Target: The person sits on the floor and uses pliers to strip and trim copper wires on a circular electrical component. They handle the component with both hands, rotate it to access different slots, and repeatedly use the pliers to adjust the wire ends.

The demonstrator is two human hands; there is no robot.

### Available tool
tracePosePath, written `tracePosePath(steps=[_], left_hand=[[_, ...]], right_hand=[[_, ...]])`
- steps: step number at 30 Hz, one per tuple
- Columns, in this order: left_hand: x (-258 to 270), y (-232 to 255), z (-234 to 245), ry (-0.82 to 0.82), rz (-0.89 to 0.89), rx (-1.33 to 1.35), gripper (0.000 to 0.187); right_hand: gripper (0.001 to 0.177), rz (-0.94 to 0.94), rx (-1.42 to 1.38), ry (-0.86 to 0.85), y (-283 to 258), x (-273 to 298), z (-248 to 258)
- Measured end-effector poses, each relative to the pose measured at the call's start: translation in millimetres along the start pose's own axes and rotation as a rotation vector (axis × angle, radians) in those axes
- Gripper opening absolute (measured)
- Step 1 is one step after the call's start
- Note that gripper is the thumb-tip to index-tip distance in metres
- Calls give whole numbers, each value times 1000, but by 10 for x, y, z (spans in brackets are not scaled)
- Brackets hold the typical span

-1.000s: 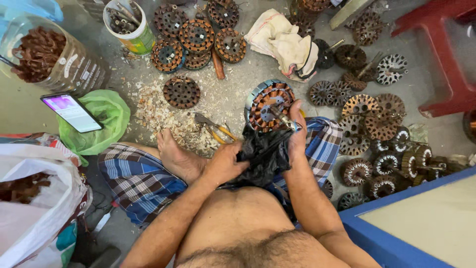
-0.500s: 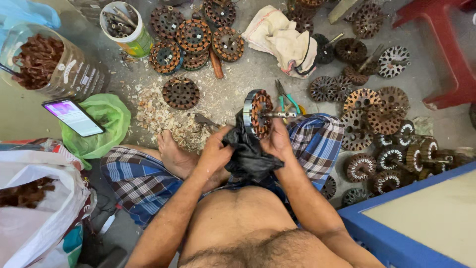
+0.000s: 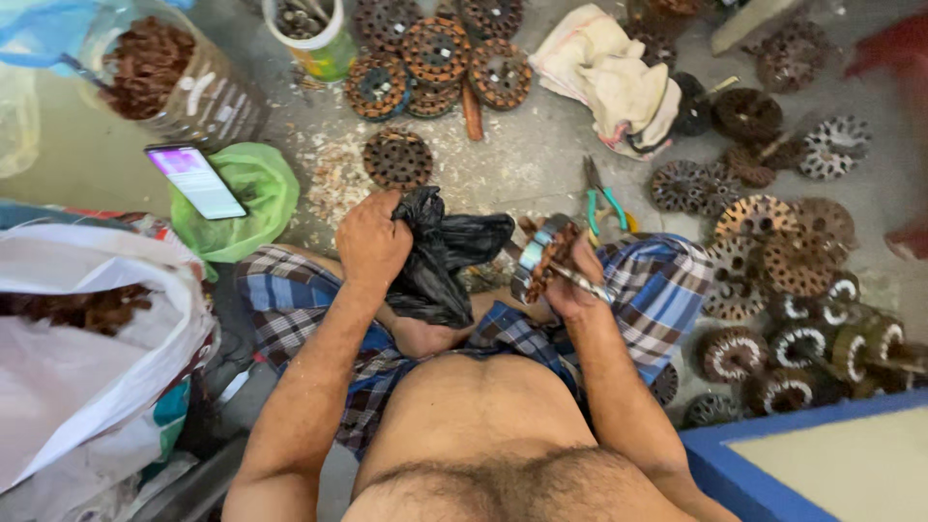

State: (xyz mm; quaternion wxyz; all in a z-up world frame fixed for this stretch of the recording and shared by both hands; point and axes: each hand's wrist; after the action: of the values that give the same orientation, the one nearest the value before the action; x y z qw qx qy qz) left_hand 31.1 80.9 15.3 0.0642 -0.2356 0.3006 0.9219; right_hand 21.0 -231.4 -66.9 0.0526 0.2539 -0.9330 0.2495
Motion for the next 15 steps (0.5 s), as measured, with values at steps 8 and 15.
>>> tracePosePath(steps=[8,15], left_hand=[[-714,-973,796,-723,97,507,43],[-2037,-2005,2047,-14,360,-414,36]], right_hand=[[53,-53,137,-344,-105,106,38],[52,-103,88,-356,30,23,131]])
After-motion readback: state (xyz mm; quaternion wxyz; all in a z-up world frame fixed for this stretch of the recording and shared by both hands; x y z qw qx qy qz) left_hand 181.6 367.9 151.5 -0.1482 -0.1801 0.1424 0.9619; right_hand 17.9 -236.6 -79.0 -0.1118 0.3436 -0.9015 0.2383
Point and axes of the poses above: each hand's wrist, its own x-axis away from the middle knuckle, its own z-axis out of the back of the hand, y = z × x, and after that the axes turned 9 degrees about -z, right-handed
